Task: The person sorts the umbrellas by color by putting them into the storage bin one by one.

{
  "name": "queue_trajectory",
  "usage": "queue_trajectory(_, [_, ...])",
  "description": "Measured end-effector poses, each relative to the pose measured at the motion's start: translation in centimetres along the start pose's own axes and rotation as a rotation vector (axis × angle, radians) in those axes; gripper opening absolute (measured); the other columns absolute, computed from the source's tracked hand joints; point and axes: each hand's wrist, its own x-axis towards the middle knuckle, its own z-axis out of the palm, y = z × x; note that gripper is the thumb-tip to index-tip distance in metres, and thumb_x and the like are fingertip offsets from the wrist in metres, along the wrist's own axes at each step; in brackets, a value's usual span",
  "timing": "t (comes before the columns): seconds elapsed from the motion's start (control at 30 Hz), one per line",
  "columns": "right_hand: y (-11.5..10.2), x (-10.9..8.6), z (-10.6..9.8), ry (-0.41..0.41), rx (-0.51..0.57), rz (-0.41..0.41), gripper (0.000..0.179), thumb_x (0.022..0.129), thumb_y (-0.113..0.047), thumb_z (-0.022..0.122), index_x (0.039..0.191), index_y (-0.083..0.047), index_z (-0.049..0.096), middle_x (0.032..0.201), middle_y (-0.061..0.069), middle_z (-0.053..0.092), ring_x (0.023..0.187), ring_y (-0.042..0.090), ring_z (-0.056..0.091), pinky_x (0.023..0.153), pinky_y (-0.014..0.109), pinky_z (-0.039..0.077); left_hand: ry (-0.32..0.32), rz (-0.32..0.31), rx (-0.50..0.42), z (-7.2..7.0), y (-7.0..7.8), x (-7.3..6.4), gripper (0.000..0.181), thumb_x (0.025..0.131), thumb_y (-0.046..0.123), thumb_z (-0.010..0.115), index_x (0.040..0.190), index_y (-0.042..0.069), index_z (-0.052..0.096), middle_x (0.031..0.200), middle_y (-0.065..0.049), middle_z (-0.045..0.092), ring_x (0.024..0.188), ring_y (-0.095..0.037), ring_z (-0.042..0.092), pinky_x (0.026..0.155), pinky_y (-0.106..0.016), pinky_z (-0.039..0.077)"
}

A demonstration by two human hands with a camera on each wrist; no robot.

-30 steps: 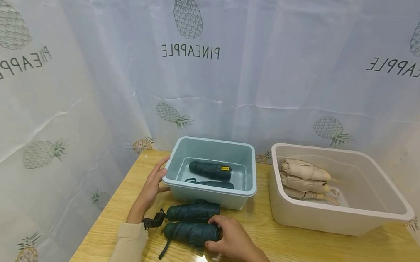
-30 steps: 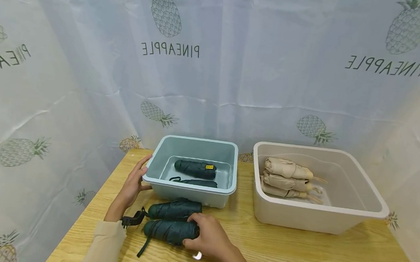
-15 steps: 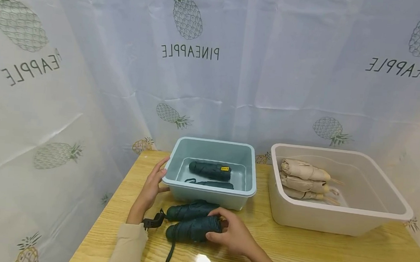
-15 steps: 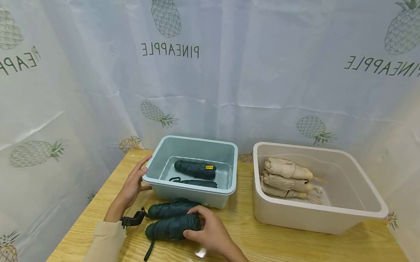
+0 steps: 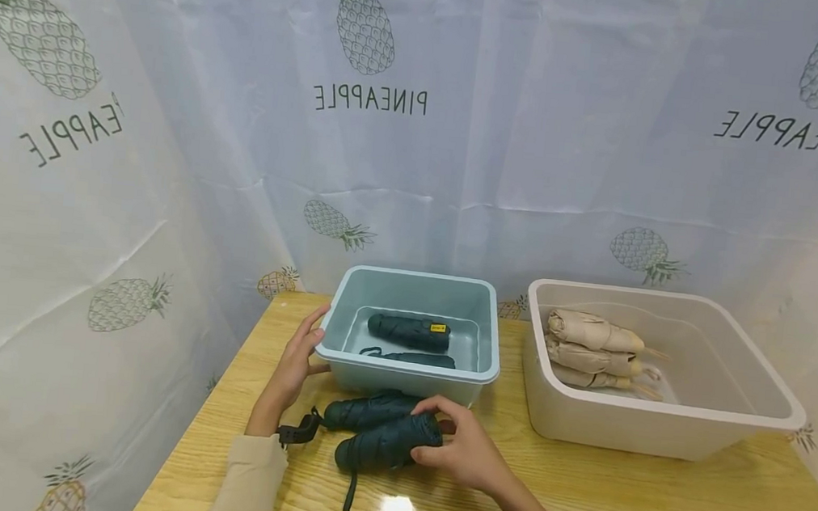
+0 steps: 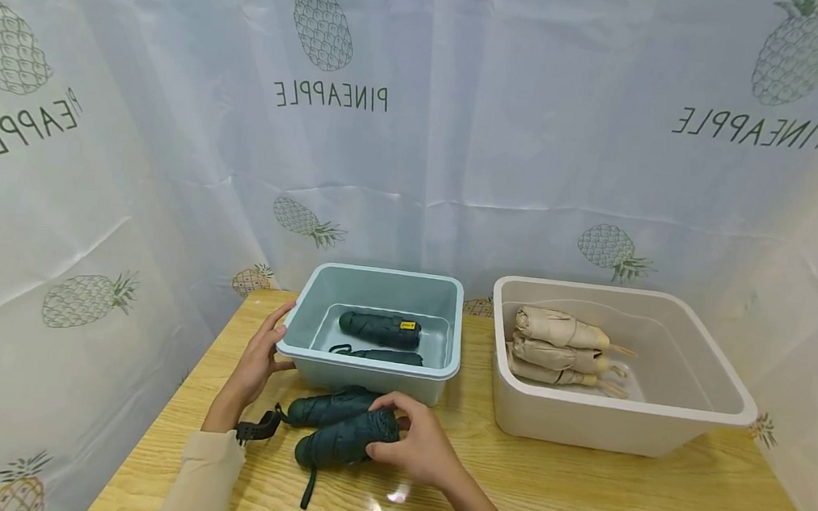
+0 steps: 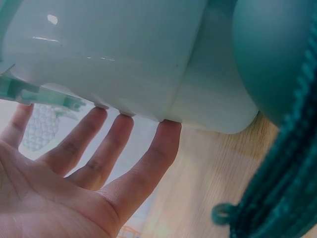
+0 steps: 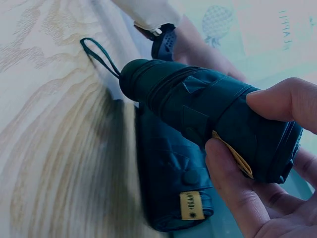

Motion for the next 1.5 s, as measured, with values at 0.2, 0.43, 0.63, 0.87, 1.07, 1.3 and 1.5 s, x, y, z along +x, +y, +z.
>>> queue_trajectory(0.2, [-0.9,-0.3,-0.4,0.003,0.027,-0.014,0.045,0.08,-0.002,0.079,0.121,-0.011,0.064,0.128,0.02,0.057,0.098,0.032,0.068,0.071,0.034,0.062,-0.001,0.004,0.0,0.0,0.1,0.0,0.05,0.11,0.037,0.039,0.16,0.031,0.032,0.159,-0.013,0.035,0.141,-0.045,0.043,0.097,-0.07,0.048])
queue_trajectory(0.43, [-1.7,-0.6,-1.0,0.001,0.037,-0.049,0.046,0.08,-0.001,0.08,0.122,-0.011,0.063,0.127,0.018,0.056,0.097,0.031,0.067,0.072,0.034,0.062,0.0,0.003,0.005,0.0,0.0,0.0,0.051,0.11,0.037,0.038,0.161,0.029,0.031,0.16,-0.013,0.034,0.141,-0.045,0.043,0.097,-0.071,0.048])
queue_trajectory(0.63, [-2.3,-0.9,-1.5,0.016,0.054,-0.085,0.045,0.079,-0.002,0.079,0.121,-0.01,0.063,0.128,0.018,0.055,0.096,0.033,0.066,0.072,0.035,0.061,0.002,-0.002,0.011,-0.1,-0.1,0.1,0.051,0.11,0.036,0.038,0.161,0.029,0.031,0.159,-0.014,0.034,0.141,-0.045,0.043,0.097,-0.07,0.049])
queue_trajectory(0.87, [-2.8,-1.0,-2.1,0.032,0.08,-0.109,0.045,0.078,0.002,0.078,0.119,-0.007,0.063,0.129,0.02,0.053,0.094,0.03,0.068,0.071,0.036,0.062,0.0,0.002,0.014,-0.1,-0.1,0.1,0.05,0.11,0.037,0.038,0.16,0.031,0.033,0.16,-0.013,0.034,0.141,-0.045,0.043,0.097,-0.072,0.047])
queue_trajectory(1.07, [-3.0,-1.0,-2.8,0.025,0.114,-0.147,0.045,0.078,0.003,0.078,0.12,0.0,0.061,0.128,0.024,0.049,0.096,0.03,0.067,0.073,0.036,0.062,-0.002,0.005,0.017,-0.2,-0.3,0.1,0.05,0.111,0.038,0.037,0.16,0.031,0.032,0.16,-0.013,0.034,0.142,-0.046,0.042,0.098,-0.072,0.047])
queue_trajectory(1.3, [-3.6,-1.3,-3.7,0.014,0.156,-0.154,0.045,0.079,0.005,0.078,0.12,0.001,0.06,0.126,0.014,0.052,0.097,0.026,0.067,0.076,0.035,0.061,-0.005,0.006,0.009,-0.1,-0.2,-0.1,0.05,0.111,0.04,0.037,0.16,0.032,0.032,0.161,-0.013,0.033,0.142,-0.046,0.041,0.098,-0.07,0.048])
queue_trajectory(1.5, [-4.5,-1.2,-4.3,0.013,0.181,-0.153,0.044,0.08,0.006,0.077,0.119,-0.006,0.061,0.124,0.005,0.056,0.097,0.017,0.068,0.078,0.032,0.06,-0.01,0.005,0.01,-0.2,-0.1,-0.1,0.051,0.111,0.04,0.037,0.16,0.032,0.031,0.161,-0.014,0.034,0.142,-0.047,0.042,0.098,-0.07,0.048])
